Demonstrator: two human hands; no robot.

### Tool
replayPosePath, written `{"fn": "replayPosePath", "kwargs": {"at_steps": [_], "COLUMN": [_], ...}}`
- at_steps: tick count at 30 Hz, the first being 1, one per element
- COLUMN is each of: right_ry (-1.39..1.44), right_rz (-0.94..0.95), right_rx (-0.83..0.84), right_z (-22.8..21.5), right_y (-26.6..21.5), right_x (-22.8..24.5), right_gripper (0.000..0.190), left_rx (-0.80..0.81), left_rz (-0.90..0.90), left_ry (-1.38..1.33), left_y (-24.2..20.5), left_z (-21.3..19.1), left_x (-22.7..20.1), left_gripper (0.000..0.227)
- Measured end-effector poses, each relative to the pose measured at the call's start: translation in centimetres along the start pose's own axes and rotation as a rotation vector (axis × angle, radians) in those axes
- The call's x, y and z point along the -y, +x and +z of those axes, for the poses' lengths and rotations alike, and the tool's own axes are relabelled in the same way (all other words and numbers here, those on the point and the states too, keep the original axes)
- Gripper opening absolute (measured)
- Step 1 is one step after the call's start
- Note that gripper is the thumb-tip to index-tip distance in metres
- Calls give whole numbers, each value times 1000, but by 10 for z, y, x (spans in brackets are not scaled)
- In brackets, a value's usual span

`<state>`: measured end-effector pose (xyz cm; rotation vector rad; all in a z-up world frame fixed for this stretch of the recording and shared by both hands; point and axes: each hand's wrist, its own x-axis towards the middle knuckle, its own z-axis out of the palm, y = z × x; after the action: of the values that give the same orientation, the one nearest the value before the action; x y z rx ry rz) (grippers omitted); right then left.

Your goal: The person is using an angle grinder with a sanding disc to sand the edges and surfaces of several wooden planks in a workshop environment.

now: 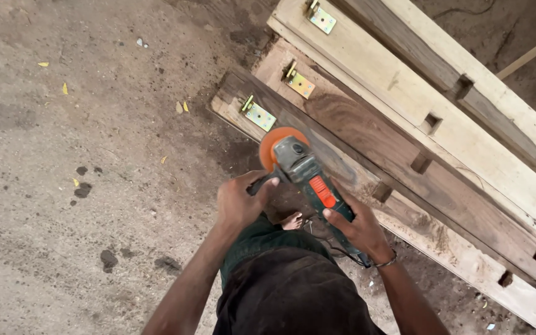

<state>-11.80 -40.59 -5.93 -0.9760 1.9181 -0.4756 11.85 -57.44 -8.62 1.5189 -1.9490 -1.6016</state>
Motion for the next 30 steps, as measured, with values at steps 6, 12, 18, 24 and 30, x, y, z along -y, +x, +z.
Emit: {"fn": "replayPosePath", "kwargs": {"at_steps": [6,12,18,24,30], "right_ry": [21,44,84,109,168], "right_rz": [48,99,125,304,347], "right_rx": [20,-48,-124,-180,-209], "right_z": [-2,-14,-20,-23,-8], "right_y": [-12,-43,-80,-119,-146], "right_x": [9,3,-26,-51,-76], "right_gripper": [89,86,84,86,84], "left_rx": [-141,8,-232,218,320], "left_rz": [122,4,485,188,216], "left_ry": [-44,8,217,-26,-35], "left_y": [-12,-20,-23,-30,-35], "left_z": [9,28,58,88,100], "left_x": [7,-10,-19,-38,-40], "left_gripper": [38,38,34,38,37]}}
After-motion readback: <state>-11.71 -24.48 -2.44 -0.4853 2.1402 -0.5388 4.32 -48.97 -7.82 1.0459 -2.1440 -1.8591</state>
